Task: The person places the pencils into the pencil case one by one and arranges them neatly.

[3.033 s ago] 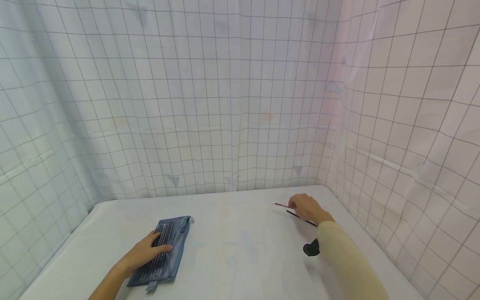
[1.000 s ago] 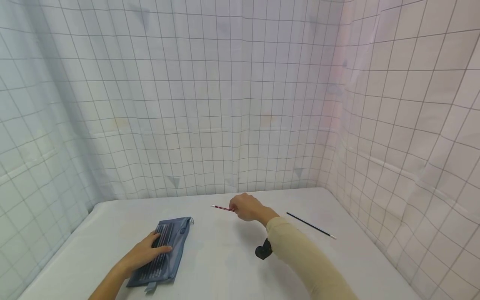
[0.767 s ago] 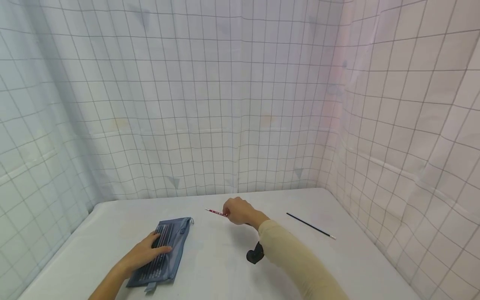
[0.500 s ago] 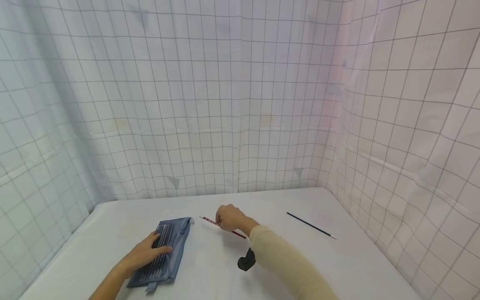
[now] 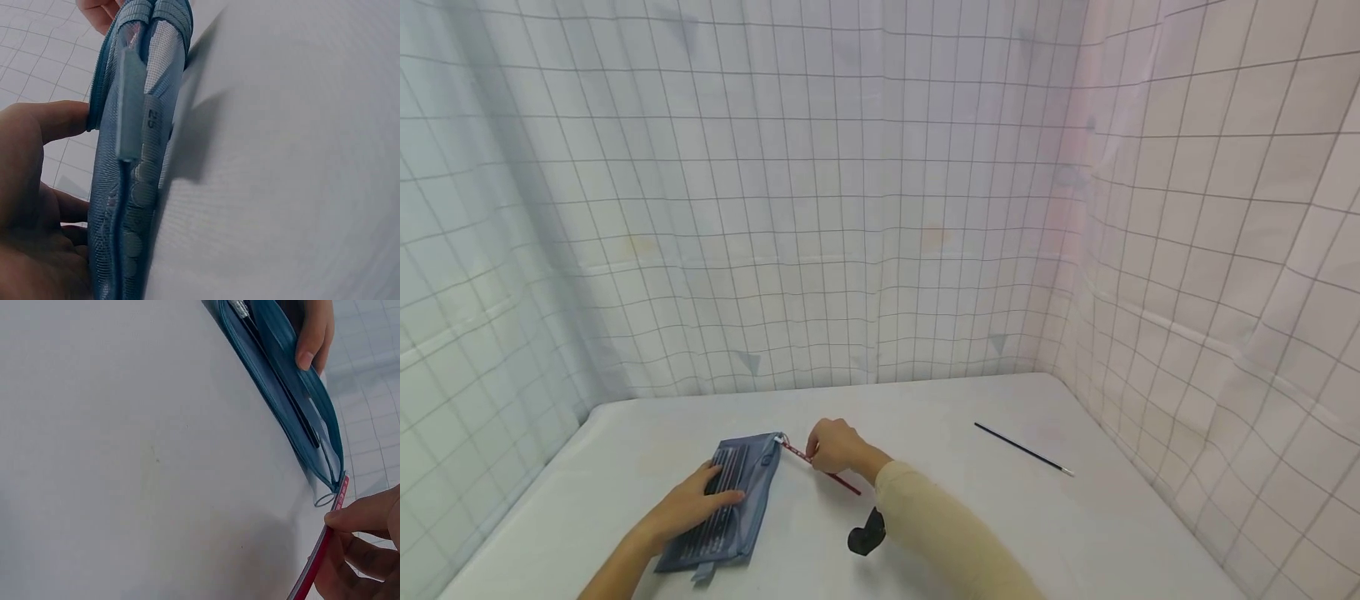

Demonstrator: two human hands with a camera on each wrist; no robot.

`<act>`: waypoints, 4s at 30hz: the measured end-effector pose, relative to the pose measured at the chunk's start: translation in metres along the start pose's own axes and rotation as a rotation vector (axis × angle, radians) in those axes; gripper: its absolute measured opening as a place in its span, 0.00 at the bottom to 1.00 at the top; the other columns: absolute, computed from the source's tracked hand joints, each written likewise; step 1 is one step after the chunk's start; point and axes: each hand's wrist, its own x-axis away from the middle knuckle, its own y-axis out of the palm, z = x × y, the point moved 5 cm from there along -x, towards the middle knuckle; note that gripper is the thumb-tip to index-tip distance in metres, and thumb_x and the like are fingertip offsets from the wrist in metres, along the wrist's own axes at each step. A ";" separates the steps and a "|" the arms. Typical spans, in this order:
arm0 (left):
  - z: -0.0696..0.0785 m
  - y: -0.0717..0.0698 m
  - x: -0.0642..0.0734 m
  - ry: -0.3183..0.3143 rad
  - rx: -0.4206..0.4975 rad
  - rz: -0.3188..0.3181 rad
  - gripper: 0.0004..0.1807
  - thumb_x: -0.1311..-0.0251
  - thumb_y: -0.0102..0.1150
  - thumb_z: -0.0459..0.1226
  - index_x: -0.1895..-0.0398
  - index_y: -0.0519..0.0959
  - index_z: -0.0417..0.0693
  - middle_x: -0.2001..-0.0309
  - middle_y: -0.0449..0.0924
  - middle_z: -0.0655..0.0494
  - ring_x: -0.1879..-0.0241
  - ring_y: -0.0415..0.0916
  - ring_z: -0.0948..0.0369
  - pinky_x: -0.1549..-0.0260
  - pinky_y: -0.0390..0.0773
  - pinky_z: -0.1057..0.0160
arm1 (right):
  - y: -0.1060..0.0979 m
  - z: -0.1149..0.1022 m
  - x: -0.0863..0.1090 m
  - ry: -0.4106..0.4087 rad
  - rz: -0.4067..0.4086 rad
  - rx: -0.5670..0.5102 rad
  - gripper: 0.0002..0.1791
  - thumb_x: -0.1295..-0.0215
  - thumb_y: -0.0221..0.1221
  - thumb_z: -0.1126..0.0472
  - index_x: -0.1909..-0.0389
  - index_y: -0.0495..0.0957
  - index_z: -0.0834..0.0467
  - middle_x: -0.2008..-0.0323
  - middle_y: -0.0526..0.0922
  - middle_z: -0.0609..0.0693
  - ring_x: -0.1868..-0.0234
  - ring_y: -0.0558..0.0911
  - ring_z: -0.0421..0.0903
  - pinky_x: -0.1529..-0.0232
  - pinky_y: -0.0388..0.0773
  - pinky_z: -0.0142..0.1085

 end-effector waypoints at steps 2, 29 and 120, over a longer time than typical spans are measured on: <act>0.000 0.001 0.001 -0.005 0.003 0.001 0.57 0.38 0.65 0.59 0.27 0.56 0.19 0.25 0.44 0.18 0.28 0.46 0.24 0.33 0.52 0.27 | 0.004 -0.001 0.000 0.018 0.010 -0.043 0.03 0.37 0.69 0.69 0.64 0.88 0.58 0.70 0.81 0.44 0.69 0.77 0.41 0.69 0.78 0.32; 0.002 0.001 0.004 0.000 0.026 0.004 0.56 0.36 0.64 0.58 0.26 0.54 0.19 0.25 0.43 0.18 0.28 0.46 0.23 0.33 0.51 0.27 | 0.035 -0.005 0.006 0.196 0.093 -0.382 0.04 0.41 0.67 0.74 0.70 0.84 0.64 0.72 0.79 0.52 0.77 0.82 0.44 0.77 0.84 0.35; 0.000 0.005 -0.002 0.011 -0.079 0.010 0.58 0.39 0.64 0.61 0.30 0.57 0.15 0.28 0.46 0.14 0.30 0.51 0.22 0.36 0.58 0.26 | 0.010 -0.010 0.012 0.025 -0.235 -0.629 0.24 0.35 0.70 0.68 0.38 0.80 0.63 0.57 0.88 0.49 0.61 0.88 0.50 0.61 0.87 0.44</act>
